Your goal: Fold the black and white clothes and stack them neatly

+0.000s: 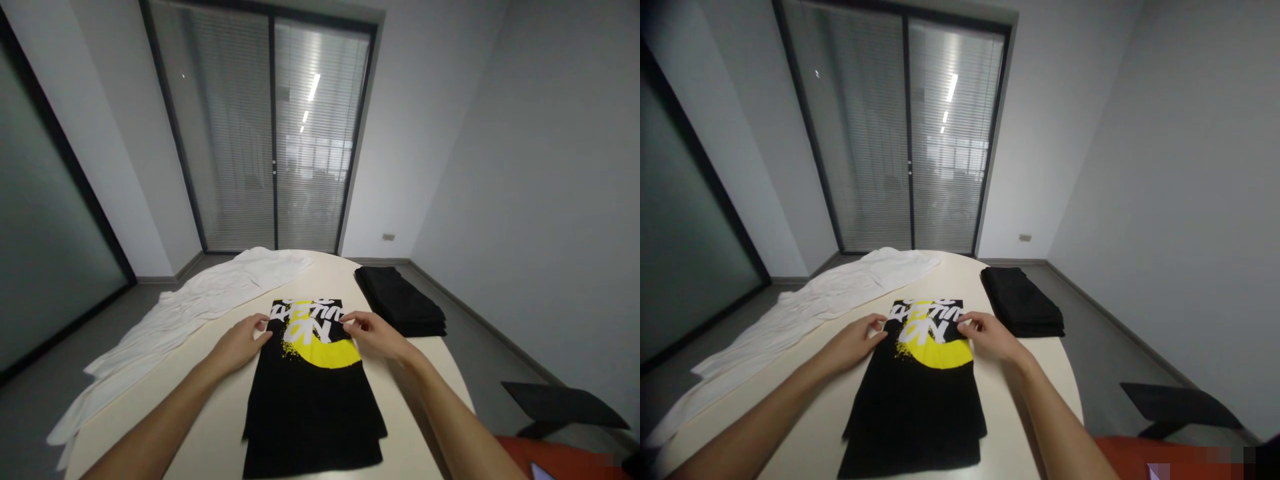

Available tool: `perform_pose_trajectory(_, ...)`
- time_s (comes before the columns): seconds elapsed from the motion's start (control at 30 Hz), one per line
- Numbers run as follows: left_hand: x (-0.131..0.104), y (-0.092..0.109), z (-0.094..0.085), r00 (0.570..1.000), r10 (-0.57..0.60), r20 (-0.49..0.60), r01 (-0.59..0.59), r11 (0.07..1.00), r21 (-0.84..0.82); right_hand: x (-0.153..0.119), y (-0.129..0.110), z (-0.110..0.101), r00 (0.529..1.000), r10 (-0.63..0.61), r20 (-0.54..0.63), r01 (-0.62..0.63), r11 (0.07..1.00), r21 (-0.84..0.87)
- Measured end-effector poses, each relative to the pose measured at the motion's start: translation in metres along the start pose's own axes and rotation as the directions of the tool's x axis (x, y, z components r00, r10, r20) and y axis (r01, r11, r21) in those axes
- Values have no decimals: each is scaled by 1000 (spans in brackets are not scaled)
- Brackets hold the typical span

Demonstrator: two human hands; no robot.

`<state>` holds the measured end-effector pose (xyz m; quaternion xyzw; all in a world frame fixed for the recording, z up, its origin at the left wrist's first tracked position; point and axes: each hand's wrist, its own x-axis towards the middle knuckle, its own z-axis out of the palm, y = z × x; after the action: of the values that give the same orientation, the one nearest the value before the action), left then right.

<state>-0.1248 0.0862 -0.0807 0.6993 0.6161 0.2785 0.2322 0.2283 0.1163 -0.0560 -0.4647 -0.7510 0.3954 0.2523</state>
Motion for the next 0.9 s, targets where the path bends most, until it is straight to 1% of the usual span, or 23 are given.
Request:
perform_pose_trajectory(0.03,1,-2,4,999,-8,-42,10,999,48,5,5,6,996,7,-94,-16,996,-89)
perform_pose_trajectory(0.07,2,-2,7,998,-13,-61,17,997,73,10,9,12,987,13,-157,-40,986,-164)
perform_pose_trajectory(0.13,3,-3,13,999,0,-47,4,997,82,17,15,22,975,20,-221,-80,960,-268)
perform_pose_trajectory(0.23,8,-6,21,995,100,-16,-99,994,44,23,22,30,962,10,-273,-108,931,-349)
perform_pose_trajectory(0.33,18,-11,29,981,190,-25,-190,982,15,29,29,33,953,-13,-303,-106,922,-373)
perform_pose_trajectory(0.5,41,-14,40,972,210,-106,-204,977,62,45,32,31,933,-79,-352,-83,902,-424)
perform_pose_trajectory(0.57,43,-11,40,970,214,-114,-208,976,63,47,28,27,922,-92,-376,-92,891,-444)
perform_pose_trajectory(0.63,37,-5,34,966,235,-109,-228,971,74,43,19,23,911,-149,-386,-52,884,-465)
perform_pose_trajectory(0.67,30,-1,29,962,257,-95,-250,965,84,38,14,21,911,-198,-362,5,882,-471)
perform_pose_trajectory(0.7,23,3,23,956,286,-70,-279,956,95,33,7,19,916,-250,-314,81,881,-466)
perform_pose_trajectory(0.73,14,8,16,945,325,-23,-321,942,99,26,0,19,926,-298,-232,172,880,-442)
perform_pose_trajectory(0.77,6,13,9,927,372,52,-376,924,75,18,-7,19,937,-328,-123,257,883,-391)
perform_pose_trajectory(0.8,-3,17,2,895,415,161,-423,906,17,11,-14,20,942,-336,-6,316,892,-323)
perform_pose_trajectory(0.83,-10,21,-5,858,435,273,-440,897,-46,5,-20,21,940,-325,109,342,906,-250)
perform_pose_trajectory(0.9,-21,26,-17,797,415,438,-409,906,-113,-6,-30,25,915,-268,302,323,935,-149)
